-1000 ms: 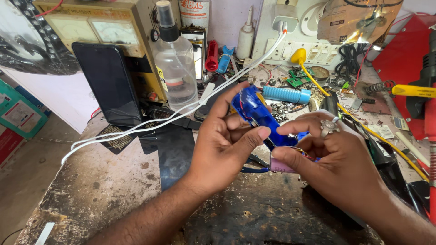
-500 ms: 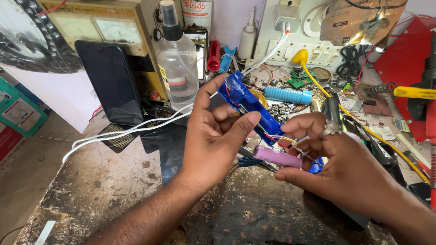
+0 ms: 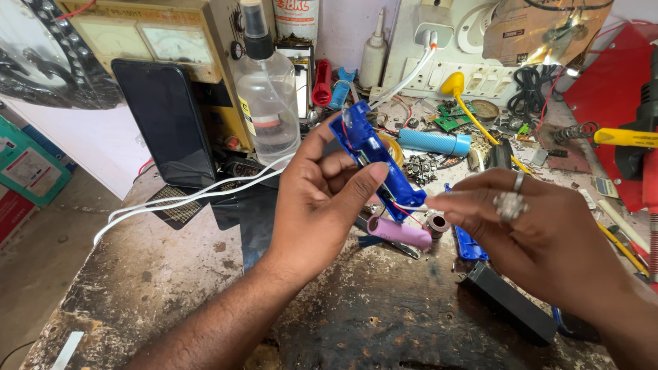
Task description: The person assembles a small electronic device by inserting a pink cylindrical battery into a blue plastic housing, then placing a white plastic diffuser over the battery. They use tweezers to adjust internal wires and components, then insert a clear cylindrical lens into the front of the housing.
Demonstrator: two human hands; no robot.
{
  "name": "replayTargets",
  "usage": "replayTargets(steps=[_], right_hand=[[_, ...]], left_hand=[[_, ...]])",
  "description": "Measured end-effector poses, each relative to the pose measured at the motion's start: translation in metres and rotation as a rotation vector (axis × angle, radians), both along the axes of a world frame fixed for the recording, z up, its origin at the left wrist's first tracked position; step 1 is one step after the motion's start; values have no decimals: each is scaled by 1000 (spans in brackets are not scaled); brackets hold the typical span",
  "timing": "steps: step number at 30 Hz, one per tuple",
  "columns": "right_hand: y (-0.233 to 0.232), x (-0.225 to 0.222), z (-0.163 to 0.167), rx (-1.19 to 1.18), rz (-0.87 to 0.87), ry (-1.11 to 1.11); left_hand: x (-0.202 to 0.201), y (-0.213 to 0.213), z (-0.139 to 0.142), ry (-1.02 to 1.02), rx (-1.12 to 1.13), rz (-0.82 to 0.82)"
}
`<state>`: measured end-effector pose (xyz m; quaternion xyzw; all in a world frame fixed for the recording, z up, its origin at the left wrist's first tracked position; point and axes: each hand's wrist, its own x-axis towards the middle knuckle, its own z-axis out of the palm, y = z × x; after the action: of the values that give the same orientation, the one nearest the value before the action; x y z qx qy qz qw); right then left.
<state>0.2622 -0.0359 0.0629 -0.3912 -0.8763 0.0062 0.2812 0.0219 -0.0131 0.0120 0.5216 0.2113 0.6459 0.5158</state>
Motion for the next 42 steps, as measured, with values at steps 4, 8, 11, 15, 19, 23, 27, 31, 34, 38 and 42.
replayTargets(steps=[4,8,11,15,19,23,27,31,34,38,42], right_hand=[[-7,-6,2,402,-91,-195],[-10,-14,-7,527,-235,-10],[-17,-19,-12,423,-304,123],[-17,-25,-16,-246,-500,137],[0,-29,-34,-902,-354,415],[8,-18,-57,-1010,85,847],[10,-8,-60,-942,28,919],[-1,-6,-44,-648,-33,789],[-6,-4,-28,-554,-144,768],[1,-4,-16,-526,-79,902],[-1,-7,-13,-477,-94,800]], left_hand=[[2,0,-3,39,-31,-55],[6,-2,-5,-4,-62,-95],[5,-2,-3,-21,0,-7],[2,0,1,-66,-8,124],[1,-1,3,-87,21,156],[2,-2,1,-138,40,130],[2,1,-2,-130,94,166],[4,3,-6,-122,117,157],[9,2,-6,-102,147,91],[15,-8,-5,3,120,-60],[17,-18,-3,171,85,-91]])
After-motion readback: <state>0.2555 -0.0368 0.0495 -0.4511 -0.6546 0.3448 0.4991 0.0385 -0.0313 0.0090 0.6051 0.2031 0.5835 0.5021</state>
